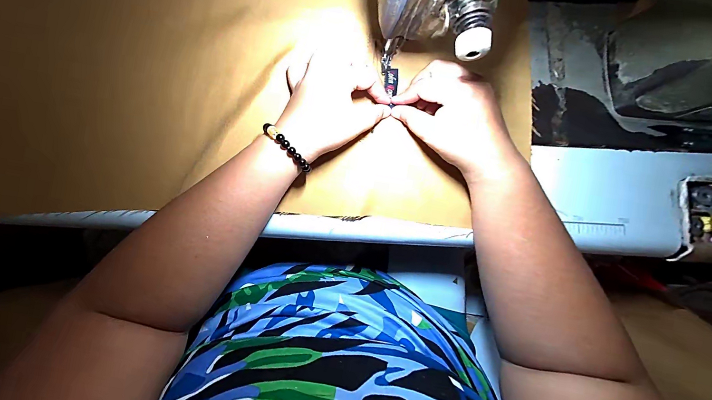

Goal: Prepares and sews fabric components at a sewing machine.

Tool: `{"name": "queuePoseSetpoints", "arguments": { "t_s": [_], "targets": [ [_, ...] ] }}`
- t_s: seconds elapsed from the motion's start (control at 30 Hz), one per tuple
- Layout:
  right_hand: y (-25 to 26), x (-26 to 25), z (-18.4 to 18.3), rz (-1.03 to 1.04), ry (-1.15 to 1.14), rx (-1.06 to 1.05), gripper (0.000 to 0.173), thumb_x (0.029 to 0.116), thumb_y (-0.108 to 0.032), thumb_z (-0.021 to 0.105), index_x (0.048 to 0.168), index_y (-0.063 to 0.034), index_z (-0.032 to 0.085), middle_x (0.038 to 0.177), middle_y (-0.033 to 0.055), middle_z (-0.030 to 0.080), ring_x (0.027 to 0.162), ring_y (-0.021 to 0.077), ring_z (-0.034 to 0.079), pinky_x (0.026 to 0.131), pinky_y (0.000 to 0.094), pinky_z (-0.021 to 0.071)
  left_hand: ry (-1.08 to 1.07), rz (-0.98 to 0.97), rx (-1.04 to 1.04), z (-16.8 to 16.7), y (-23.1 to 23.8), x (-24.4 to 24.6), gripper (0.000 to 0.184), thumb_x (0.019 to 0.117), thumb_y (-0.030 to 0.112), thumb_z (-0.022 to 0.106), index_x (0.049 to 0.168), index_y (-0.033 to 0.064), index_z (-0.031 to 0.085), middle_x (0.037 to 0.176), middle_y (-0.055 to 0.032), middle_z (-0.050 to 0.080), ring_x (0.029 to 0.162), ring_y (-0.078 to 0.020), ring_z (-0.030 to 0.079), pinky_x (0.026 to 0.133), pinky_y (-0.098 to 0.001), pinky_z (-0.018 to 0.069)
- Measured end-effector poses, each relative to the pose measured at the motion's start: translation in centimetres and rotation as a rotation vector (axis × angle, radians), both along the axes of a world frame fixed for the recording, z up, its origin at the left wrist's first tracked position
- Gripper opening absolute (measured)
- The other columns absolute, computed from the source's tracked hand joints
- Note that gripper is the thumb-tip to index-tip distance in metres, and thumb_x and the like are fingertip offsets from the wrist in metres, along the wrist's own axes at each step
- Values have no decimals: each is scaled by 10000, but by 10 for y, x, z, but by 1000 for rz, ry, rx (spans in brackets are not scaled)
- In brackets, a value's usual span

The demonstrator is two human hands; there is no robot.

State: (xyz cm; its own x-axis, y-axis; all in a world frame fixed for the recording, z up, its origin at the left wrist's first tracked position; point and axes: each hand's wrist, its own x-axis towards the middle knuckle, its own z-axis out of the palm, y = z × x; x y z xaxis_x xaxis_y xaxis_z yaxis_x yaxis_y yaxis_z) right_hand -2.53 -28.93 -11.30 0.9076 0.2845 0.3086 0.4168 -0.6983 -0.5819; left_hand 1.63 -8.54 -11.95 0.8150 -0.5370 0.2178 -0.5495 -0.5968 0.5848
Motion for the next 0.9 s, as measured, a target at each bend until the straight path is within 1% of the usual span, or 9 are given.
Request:
{"name": "queuePoseSetpoints", "arguments": {
  "t_s": [0.17,0.33,0.4,0.47,0.53,0.6,0.7,0.77,0.9],
  "targets": [
    [1,0,0,9,-39,-30,159,947,-120,658,972,-36,791,1006,161,708,948,243,676,857,377,536,-11,17,1,1,-2,0,180,887,371,709,926,219,797,1009,-34,666,1111,-229,575,945,-557,327],
    [4,2,3,60,-100,-144,233,999,-124,556,980,22,737,956,193,690,957,330,681,861,458,530,-128,30,10,0,-3,-5,209,956,322,627,931,175,775,939,0,728,992,-154,652,1015,-534,312],
    [6,2,3,64,-140,-175,228,995,-107,550,965,35,725,937,203,677,933,348,681,830,468,536,-179,23,34,1,-4,-7,215,969,300,613,931,162,774,925,-14,729,963,-160,665,1009,-521,343],
    [6,1,1,80,-185,-201,209,986,-81,560,943,36,727,943,204,693,949,356,692,842,464,549,-197,13,54,2,-4,-8,215,971,292,625,922,156,785,911,-40,725,960,-190,663,1023,-535,312],
    [6,-1,3,109,-169,-211,206,982,-66,561,931,37,732,961,201,702,996,361,687,882,463,539,-177,-7,100,6,-2,-11,218,982,304,623,962,184,804,1001,-57,700,1050,-229,626,1040,-564,283],
    [4,-3,5,129,-128,-190,218,982,-80,551,930,31,731,983,191,694,1030,356,662,904,462,517,-105,-41,191,15,4,-14,243,1006,320,597,1101,234,804,1248,-53,677,1239,-255,569,1094,-598,257],
    [3,-5,4,106,-108,-158,251,971,-101,541,979,30,755,1018,196,703,1061,367,658,920,475,514,-27,-97,195,17,16,-18,395,1014,363,552,1338,168,665,1374,-52,643,1315,-242,564,1092,-551,385],
    [5,-4,4,88,-101,-159,233,968,-105,557,975,22,752,993,192,697,1045,359,664,912,476,521,-4,-126,109,9,23,-18,465,1000,372,577,1379,104,580,1402,-63,615,1361,-217,516,1160,-468,347],
    [6,-2,6,75,-64,-162,210,970,-109,563,945,10,734,947,181,672,1011,344,657,879,466,518,-74,-190,47,-1,27,-16,417,1017,341,542,1340,103,656,1432,-70,609,1402,-226,493,1188,-483,317]
  ]
}}
